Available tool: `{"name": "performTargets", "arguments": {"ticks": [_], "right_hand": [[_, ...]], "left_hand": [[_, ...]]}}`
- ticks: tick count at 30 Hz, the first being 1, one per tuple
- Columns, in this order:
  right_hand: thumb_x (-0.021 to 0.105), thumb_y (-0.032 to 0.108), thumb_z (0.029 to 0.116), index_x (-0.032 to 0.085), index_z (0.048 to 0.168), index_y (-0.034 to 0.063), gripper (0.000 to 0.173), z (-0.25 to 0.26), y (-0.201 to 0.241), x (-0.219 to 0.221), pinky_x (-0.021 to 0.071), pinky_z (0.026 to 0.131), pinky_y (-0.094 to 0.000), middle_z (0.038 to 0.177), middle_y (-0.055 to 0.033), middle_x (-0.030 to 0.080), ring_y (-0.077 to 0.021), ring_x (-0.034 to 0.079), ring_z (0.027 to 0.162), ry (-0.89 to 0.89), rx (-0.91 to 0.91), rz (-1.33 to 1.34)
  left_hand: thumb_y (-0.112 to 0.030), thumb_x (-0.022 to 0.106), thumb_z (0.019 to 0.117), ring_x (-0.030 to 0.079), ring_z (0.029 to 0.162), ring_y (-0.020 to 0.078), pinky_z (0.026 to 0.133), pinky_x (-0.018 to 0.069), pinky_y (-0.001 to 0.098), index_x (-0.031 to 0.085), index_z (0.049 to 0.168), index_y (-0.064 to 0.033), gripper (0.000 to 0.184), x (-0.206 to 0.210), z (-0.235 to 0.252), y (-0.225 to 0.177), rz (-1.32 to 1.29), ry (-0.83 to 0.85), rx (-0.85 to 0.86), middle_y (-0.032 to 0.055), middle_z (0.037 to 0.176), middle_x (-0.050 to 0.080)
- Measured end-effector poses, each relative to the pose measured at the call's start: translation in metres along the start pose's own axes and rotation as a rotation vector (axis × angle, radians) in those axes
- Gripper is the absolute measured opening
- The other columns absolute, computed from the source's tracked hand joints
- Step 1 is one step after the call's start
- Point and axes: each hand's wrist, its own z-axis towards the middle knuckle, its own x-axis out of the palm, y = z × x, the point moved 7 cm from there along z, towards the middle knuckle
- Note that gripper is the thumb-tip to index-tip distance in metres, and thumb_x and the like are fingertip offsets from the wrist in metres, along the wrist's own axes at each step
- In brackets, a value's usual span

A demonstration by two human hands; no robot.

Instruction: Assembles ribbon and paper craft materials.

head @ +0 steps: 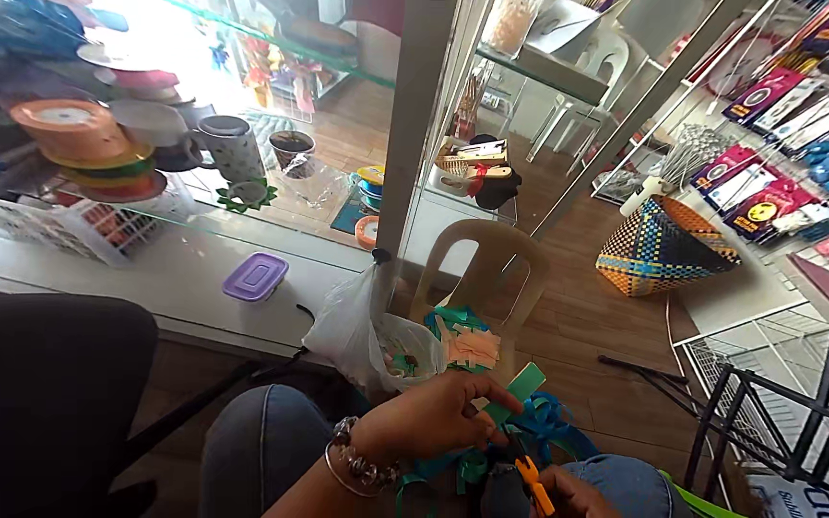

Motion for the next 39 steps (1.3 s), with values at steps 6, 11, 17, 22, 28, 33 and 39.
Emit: {"name": "performTargets", "arguments": {"ticks": [6,11,17,22,28,33,39], "right_hand": [[0.075,0.047,0.0879,0.059,0.108,0.0007,0.053,0.006,0.002,0.006,0.0528,0.065,-0.0231,0.092,-0.0020,0.067,-0.0039,0.062,0.074,0.021,0.011,-0.051],[0.075,0.049,0.0872,0.060,0.106,0.0008,0.054,0.010,0.002,0.010,0.0528,0.066,-0.0230,0.091,-0.0015,0.067,-0.0036,0.062,0.074,0.026,0.030,-0.058],[0.076,0.048,0.0870,0.060,0.105,0.0019,0.052,0.011,0.003,0.011,0.0525,0.065,-0.0221,0.090,-0.0005,0.067,-0.0029,0.062,0.074,0.044,0.043,-0.052],[0.075,0.046,0.0881,0.060,0.104,0.0025,0.049,0.012,0.001,0.012,0.0528,0.066,-0.0222,0.090,0.0001,0.067,-0.0027,0.062,0.074,0.034,0.029,-0.039],[0.077,0.034,0.0900,0.060,0.101,0.0032,0.036,0.009,0.002,0.011,0.0519,0.063,-0.0210,0.084,0.0021,0.066,-0.0013,0.061,0.070,0.002,0.010,-0.017],[0.076,0.021,0.0898,0.061,0.099,0.0036,0.025,0.007,0.001,0.008,0.0504,0.062,-0.0190,0.082,0.0040,0.065,0.0007,0.060,0.069,-0.010,0.005,-0.022],[0.077,0.028,0.0901,0.062,0.099,0.0017,0.032,0.006,0.004,0.008,0.0509,0.062,-0.0209,0.082,0.0007,0.066,-0.0014,0.060,0.068,-0.019,0.020,-0.077]], "left_hand": [[0.005,0.061,0.0964,0.070,0.080,0.0048,0.075,0.0596,0.0227,0.063,0.128,-0.0053,0.034,0.007,0.002,0.003,0.002,0.076,-0.005,0.0034,0.107,0.073],[0.004,0.063,0.0957,0.070,0.078,0.0033,0.073,0.0587,0.0209,0.064,0.127,-0.0054,0.033,0.005,0.002,0.006,0.039,0.071,-0.007,0.0028,0.104,0.073],[0.005,0.064,0.0953,0.071,0.081,0.0059,0.076,0.0600,0.0235,0.064,0.127,-0.0044,0.033,0.004,0.003,0.008,0.057,0.076,0.001,0.0047,0.108,0.073],[0.004,0.064,0.0954,0.070,0.079,0.0051,0.074,0.0596,0.0227,0.064,0.128,-0.0051,0.033,0.003,0.003,0.008,0.069,0.071,-0.014,0.0046,0.108,0.073],[0.003,0.061,0.0972,0.072,0.081,0.0067,0.077,0.0602,0.0244,0.064,0.127,-0.0043,0.031,0.005,0.002,0.007,0.065,0.088,-0.015,0.0053,0.107,0.073],[0.004,0.061,0.0973,0.072,0.083,0.0067,0.077,0.0603,0.0244,0.064,0.128,-0.0053,0.032,0.007,0.002,0.007,0.049,0.114,-0.026,0.0051,0.108,0.073],[0.004,0.061,0.0972,0.072,0.083,0.0074,0.078,0.0605,0.0249,0.063,0.129,-0.0052,0.033,0.008,0.003,0.007,0.044,0.117,-0.038,0.0057,0.108,0.073]]}}
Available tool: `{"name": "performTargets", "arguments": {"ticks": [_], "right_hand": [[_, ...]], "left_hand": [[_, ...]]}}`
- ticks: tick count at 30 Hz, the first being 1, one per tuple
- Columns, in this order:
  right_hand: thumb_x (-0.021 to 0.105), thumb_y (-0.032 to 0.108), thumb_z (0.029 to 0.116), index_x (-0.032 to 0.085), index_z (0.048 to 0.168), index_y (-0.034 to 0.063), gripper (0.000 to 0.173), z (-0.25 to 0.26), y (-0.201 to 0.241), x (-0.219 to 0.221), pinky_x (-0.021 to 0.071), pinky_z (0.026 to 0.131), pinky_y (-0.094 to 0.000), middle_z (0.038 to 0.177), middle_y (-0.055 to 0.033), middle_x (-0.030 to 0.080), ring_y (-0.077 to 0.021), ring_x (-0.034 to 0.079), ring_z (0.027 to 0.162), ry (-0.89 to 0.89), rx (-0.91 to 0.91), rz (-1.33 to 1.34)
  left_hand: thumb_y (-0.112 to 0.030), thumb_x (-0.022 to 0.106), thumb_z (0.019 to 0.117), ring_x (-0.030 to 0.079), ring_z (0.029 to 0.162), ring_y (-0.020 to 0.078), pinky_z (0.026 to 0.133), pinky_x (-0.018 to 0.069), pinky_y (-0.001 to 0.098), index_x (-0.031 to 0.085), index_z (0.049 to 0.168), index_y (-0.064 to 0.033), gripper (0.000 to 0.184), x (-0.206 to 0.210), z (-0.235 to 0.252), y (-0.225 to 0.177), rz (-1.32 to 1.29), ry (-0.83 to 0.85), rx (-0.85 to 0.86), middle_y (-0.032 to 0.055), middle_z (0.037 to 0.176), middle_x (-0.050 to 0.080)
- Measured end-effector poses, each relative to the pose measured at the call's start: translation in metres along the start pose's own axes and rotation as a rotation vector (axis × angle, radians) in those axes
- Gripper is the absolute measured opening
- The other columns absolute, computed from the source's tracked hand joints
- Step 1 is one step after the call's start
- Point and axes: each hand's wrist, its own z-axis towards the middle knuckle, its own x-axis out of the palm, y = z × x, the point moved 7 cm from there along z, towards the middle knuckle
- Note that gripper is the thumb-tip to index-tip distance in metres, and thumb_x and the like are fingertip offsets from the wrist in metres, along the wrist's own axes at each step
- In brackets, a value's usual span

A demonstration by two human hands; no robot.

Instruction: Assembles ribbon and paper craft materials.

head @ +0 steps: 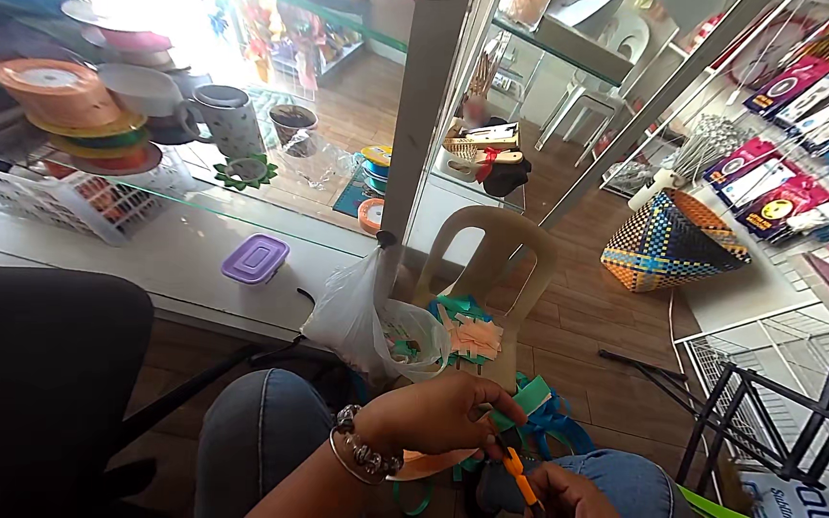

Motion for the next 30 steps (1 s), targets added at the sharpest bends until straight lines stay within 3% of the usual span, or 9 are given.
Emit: {"name": "performTargets", "arguments": {"ticks": [9,16,18,20,22,24,30], "right_hand": [[0.077,0.027,0.0898,0.061,0.099,0.0029,0.031,0.000,-0.003,0.003,0.0494,0.060,-0.0195,0.081,0.0031,0.064,0.0002,0.058,0.066,-0.020,0.029,0.032],[0.075,0.014,0.0900,0.060,0.095,0.0015,0.020,0.001,-0.006,0.002,0.0481,0.060,-0.0192,0.076,0.0023,0.062,0.0001,0.056,0.063,-0.061,0.048,-0.032],[0.074,0.013,0.0901,0.062,0.098,-0.0007,0.020,0.009,-0.009,-0.005,0.0521,0.064,-0.0243,0.079,-0.0024,0.065,-0.0055,0.061,0.067,-0.051,0.088,-0.148],[0.072,0.012,0.0909,0.065,0.106,-0.0047,0.023,0.029,-0.017,-0.021,0.0569,0.074,-0.0404,0.089,-0.0146,0.070,-0.0219,0.068,0.078,-0.038,0.195,-0.416],[0.068,0.013,0.0952,0.065,0.118,-0.0056,0.030,0.062,-0.031,-0.039,0.0535,0.091,-0.0529,0.105,-0.0231,0.070,-0.0359,0.069,0.098,0.014,0.370,-0.672],[0.064,0.014,0.0979,0.062,0.124,-0.0050,0.032,0.098,-0.046,-0.050,0.0491,0.100,-0.0555,0.116,-0.0259,0.067,-0.0404,0.064,0.113,0.045,0.505,-0.842],[0.068,0.010,0.0944,0.047,0.144,-0.0013,0.055,0.167,-0.095,-0.040,0.0503,0.099,-0.0606,0.129,-0.0281,0.062,-0.0451,0.062,0.121,0.074,0.558,-0.986]], "left_hand": [[0.003,0.063,0.0967,0.071,0.080,0.0065,0.076,0.0599,0.0244,0.063,0.129,-0.0057,0.034,0.000,0.001,0.004,0.042,0.014,-0.017,0.0056,0.106,0.073],[0.003,0.063,0.0965,0.071,0.079,0.0094,0.075,0.0606,0.0270,0.062,0.132,-0.0075,0.037,0.000,0.003,0.005,0.077,0.004,-0.051,0.0076,0.107,0.072],[0.004,0.064,0.0953,0.071,0.078,0.0091,0.073,0.0608,0.0267,0.063,0.132,-0.0084,0.038,-0.009,0.000,0.003,0.077,-0.050,-0.043,0.0073,0.110,0.072],[0.003,0.064,0.0955,0.071,0.077,0.0073,0.071,0.0597,0.0243,0.061,0.133,-0.0097,0.039,-0.022,-0.005,0.001,0.045,-0.107,-0.034,0.0052,0.110,0.072],[0.002,0.063,0.0961,0.073,0.078,0.0085,0.072,0.0606,0.0243,0.060,0.134,-0.0105,0.040,-0.030,-0.008,0.000,-0.007,-0.155,-0.023,0.0043,0.107,0.075],[0.001,0.063,0.0969,0.073,0.078,0.0100,0.072,0.0608,0.0248,0.060,0.134,-0.0105,0.039,-0.033,-0.008,-0.002,-0.035,-0.192,0.000,0.0047,0.104,0.075],[0.002,0.061,0.0967,0.074,0.079,0.0117,0.074,0.0619,0.0273,0.059,0.133,-0.0096,0.038,-0.034,-0.007,-0.003,-0.074,-0.240,0.052,0.0048,0.101,0.076]]}}
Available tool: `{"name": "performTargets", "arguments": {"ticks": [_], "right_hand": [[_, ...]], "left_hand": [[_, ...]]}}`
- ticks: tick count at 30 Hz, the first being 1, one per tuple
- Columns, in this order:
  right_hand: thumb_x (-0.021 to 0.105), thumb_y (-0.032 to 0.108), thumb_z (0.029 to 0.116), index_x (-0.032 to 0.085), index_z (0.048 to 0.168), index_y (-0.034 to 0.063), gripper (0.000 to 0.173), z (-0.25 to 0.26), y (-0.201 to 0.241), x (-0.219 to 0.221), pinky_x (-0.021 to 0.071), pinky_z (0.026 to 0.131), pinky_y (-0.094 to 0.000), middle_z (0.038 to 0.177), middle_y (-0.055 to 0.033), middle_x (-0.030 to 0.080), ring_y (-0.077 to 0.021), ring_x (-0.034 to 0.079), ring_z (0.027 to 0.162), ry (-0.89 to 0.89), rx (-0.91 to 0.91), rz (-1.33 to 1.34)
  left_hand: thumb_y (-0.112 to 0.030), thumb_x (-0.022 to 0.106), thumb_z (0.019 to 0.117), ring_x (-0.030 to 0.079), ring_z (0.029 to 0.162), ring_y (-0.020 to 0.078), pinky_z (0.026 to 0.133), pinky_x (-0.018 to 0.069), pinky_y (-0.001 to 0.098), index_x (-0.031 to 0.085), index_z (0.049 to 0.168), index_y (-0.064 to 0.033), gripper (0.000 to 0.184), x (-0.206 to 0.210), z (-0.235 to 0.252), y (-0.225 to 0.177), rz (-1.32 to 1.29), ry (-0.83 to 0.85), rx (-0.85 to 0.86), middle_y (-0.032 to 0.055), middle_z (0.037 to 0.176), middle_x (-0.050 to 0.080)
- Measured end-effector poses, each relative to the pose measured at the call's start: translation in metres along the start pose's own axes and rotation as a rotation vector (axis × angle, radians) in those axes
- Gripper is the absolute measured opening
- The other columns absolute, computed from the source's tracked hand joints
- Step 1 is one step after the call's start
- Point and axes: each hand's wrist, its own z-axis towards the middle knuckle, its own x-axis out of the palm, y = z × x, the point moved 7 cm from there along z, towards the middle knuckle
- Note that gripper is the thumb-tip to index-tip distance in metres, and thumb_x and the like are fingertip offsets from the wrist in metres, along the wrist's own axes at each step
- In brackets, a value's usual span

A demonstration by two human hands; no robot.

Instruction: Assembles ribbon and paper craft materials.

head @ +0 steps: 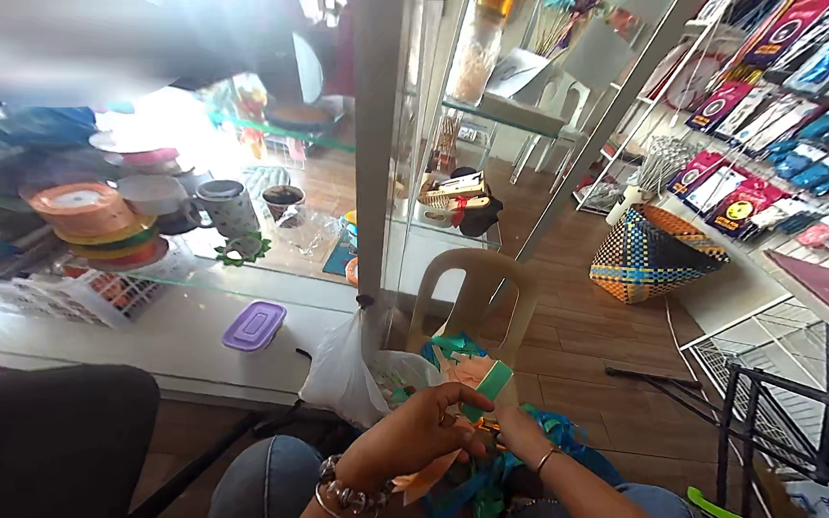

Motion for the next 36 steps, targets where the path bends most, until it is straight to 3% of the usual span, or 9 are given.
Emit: {"name": "performTargets", "arguments": {"ticks": [4,6,9,12,16,21,29,32,36], "right_hand": [[0.062,0.004,0.0974,0.057,0.136,-0.0072,0.041,0.012,-0.001,0.020,0.0465,0.105,-0.0603,0.141,-0.0309,0.052,-0.0467,0.055,0.128,0.036,-0.044,0.040],[0.056,0.012,0.1032,0.064,0.127,-0.0062,0.031,0.007,0.001,-0.005,0.0465,0.107,-0.0536,0.132,-0.0263,0.060,-0.0393,0.059,0.124,-0.063,-0.126,0.265],[0.046,0.023,0.1093,0.063,0.112,-0.0003,0.029,-0.041,0.015,-0.068,0.0539,0.066,-0.0286,0.091,-0.0058,0.068,-0.0124,0.065,0.074,-0.191,-0.331,1.107],[0.064,0.032,0.1003,0.059,0.128,0.0063,0.038,-0.086,0.034,-0.109,0.0602,0.071,-0.0301,0.109,-0.0059,0.071,-0.0153,0.071,0.089,0.002,-0.593,1.600],[0.071,0.001,0.0909,0.057,0.118,0.0011,0.030,-0.087,0.037,-0.132,0.0593,0.067,-0.0290,0.091,-0.0036,0.068,-0.0124,0.069,0.078,-0.213,-0.502,1.439],[0.072,0.005,0.0945,0.062,0.110,-0.0048,0.021,-0.016,0.014,-0.115,0.0593,0.069,-0.0285,0.095,-0.0120,0.068,-0.0151,0.069,0.078,-0.371,-0.192,1.323],[0.066,0.021,0.1012,0.068,0.122,-0.0012,0.031,0.063,-0.034,-0.060,0.0526,0.087,-0.0464,0.116,-0.0208,0.067,-0.0286,0.065,0.099,-0.431,0.202,1.101],[0.064,0.018,0.1024,0.065,0.119,-0.0022,0.026,0.045,-0.043,-0.068,0.0511,0.072,-0.0352,0.102,-0.0147,0.063,-0.0185,0.058,0.079,-0.467,0.182,1.240],[0.063,0.007,0.1011,0.055,0.123,-0.0026,0.026,-0.021,-0.016,-0.105,0.0565,0.064,-0.0281,0.093,-0.0109,0.065,-0.0139,0.066,0.072,-0.454,-0.103,1.331]], "left_hand": [[0.002,0.062,0.0956,0.074,0.079,0.0105,0.074,0.0617,0.0269,0.059,0.132,-0.0096,0.039,-0.001,-0.002,0.004,0.010,-0.034,-0.021,0.0031,0.100,0.075],[0.002,0.062,0.0965,0.073,0.077,0.0099,0.073,0.0611,0.0264,0.059,0.132,-0.0097,0.038,-0.003,-0.002,0.004,0.048,-0.066,-0.053,0.0031,0.098,0.076],[0.001,0.060,0.0980,0.072,0.076,0.0089,0.073,0.0602,0.0261,0.058,0.133,-0.0098,0.037,-0.005,0.000,0.007,0.122,-0.114,-0.115,0.0040,0.100,0.074],[0.000,0.059,0.0982,0.071,0.078,0.0092,0.074,0.0600,0.0265,0.058,0.133,-0.0098,0.037,-0.004,0.005,0.012,0.175,-0.122,-0.169,0.0054,0.108,0.072],[0.001,0.059,0.0982,0.071,0.077,0.0101,0.073,0.0598,0.0276,0.057,0.135,-0.0099,0.039,-0.004,0.007,0.013,0.204,-0.150,-0.193,0.0063,0.105,0.073],[0.003,0.058,0.0975,0.072,0.084,0.0115,0.076,0.0618,0.0306,0.054,0.138,-0.0101,0.043,-0.027,-0.002,0.010,0.216,-0.387,-0.193,0.0051,0.138,0.060],[0.005,0.059,0.0960,0.073,0.088,0.0108,0.078,0.0627,0.0290,0.054,0.138,-0.0104,0.045,-0.031,-0.004,0.006,0.172,-0.408,-0.183,0.0041,0.140,0.058],[0.005,0.059,0.0953,0.073,0.088,0.0112,0.076,0.0634,0.0294,0.053,0.138,-0.0106,0.046,-0.031,-0.004,0.007,0.131,-0.407,-0.151,0.0031,0.138,0.059],[0.005,0.060,0.0951,0.074,0.091,0.0130,0.078,0.0640,0.0306,0.050,0.142,-0.0105,0.051,-0.024,0.000,0.005,0.057,-0.381,-0.057,0.0023,0.140,0.059]]}}
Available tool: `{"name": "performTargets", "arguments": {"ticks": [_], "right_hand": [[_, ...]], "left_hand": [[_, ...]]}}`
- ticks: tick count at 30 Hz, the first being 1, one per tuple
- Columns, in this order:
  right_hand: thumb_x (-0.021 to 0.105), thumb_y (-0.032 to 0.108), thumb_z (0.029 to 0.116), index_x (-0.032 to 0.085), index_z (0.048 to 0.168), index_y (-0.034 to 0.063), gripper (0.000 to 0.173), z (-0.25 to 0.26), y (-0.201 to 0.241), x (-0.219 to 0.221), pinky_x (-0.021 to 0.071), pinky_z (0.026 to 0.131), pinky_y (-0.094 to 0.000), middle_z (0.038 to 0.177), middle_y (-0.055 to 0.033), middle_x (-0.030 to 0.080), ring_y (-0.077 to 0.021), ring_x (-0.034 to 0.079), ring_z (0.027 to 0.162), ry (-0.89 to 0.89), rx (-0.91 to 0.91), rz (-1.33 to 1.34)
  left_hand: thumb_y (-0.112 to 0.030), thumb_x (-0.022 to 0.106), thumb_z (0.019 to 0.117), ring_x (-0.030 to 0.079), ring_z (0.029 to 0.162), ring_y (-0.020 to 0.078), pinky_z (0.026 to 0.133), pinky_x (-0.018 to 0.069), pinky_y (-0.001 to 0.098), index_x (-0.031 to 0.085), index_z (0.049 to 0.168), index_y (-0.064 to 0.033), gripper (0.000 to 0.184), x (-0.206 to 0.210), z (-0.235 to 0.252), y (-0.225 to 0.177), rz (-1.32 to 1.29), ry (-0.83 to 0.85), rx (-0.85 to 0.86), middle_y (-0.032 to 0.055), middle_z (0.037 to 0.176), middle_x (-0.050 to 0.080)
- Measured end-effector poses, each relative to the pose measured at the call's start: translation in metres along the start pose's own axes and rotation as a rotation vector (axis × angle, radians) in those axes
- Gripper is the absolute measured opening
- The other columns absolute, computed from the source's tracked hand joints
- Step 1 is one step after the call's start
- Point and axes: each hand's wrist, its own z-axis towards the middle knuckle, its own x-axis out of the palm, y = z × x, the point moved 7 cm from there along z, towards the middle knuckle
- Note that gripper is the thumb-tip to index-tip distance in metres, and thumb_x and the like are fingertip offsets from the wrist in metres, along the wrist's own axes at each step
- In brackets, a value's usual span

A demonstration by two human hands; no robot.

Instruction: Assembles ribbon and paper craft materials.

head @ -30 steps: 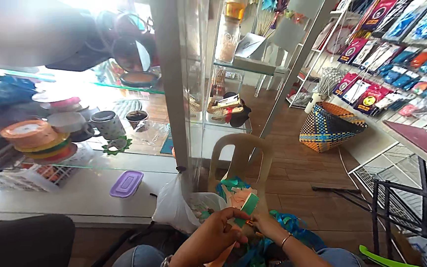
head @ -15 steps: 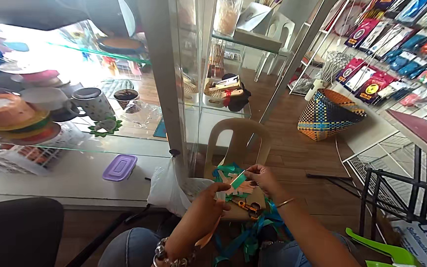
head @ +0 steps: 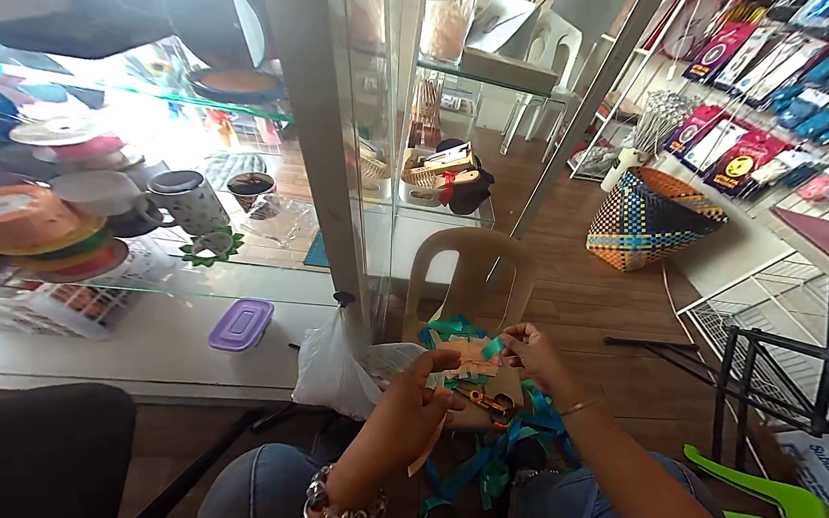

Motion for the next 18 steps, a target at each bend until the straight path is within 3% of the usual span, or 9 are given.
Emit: {"name": "performTargets", "arguments": {"ticks": [2,5,11,14,18], "right_hand": [[0.062,0.003,0.0996,0.051,0.127,-0.0031,0.030,-0.033,0.029,0.007,0.0604,0.066,-0.0298,0.094,-0.0109,0.067,-0.0153,0.070,0.073,0.112,-0.128,-0.049],[0.059,0.004,0.1001,0.062,0.114,-0.0031,0.016,-0.077,0.049,0.020,0.0621,0.073,-0.0288,0.097,-0.0080,0.069,-0.0129,0.071,0.079,0.238,-0.261,-0.105],[0.064,0.013,0.0973,0.073,0.106,0.0029,0.016,-0.102,0.042,0.040,0.0583,0.072,-0.0203,0.098,-0.0022,0.072,-0.0039,0.068,0.079,0.478,-0.281,-0.109],[0.067,0.023,0.0968,0.075,0.103,0.0021,0.023,-0.108,0.036,0.038,0.0597,0.077,-0.0307,0.098,-0.0072,0.072,-0.0116,0.070,0.083,0.480,-0.325,-0.233],[0.067,0.016,0.0973,0.073,0.101,-0.0074,0.024,-0.113,0.047,0.039,0.0572,0.084,-0.0442,0.099,-0.0190,0.072,-0.0254,0.070,0.088,0.467,-0.449,-0.350]], "left_hand": [[0.006,0.060,0.0950,0.074,0.093,0.0146,0.080,0.0643,0.0323,0.046,0.146,-0.0113,0.056,0.006,0.001,-0.001,-0.029,0.014,0.045,0.0020,0.141,0.059],[0.004,0.060,0.0956,0.074,0.091,0.0137,0.079,0.0639,0.0312,0.037,0.152,-0.0126,0.063,0.018,0.004,-0.002,0.007,0.049,0.114,0.0019,0.141,0.059],[0.003,0.058,0.0967,0.069,0.081,0.0053,0.074,0.0599,0.0248,0.030,0.158,-0.0129,0.069,0.036,0.006,0.000,0.237,0.109,0.253,0.0043,0.144,0.056],[0.006,0.058,0.0957,0.070,0.082,0.0124,0.075,0.0598,0.0314,0.035,0.156,-0.0087,0.066,0.048,0.002,-0.003,0.366,0.126,0.270,0.0107,0.138,0.061],[0.009,0.057,0.0944,0.071,0.090,0.0254,0.081,0.0576,0.0411,0.037,0.153,0.0032,0.063,0.055,-0.002,-0.021,0.422,0.132,0.353,0.0227,0.134,0.062]]}}
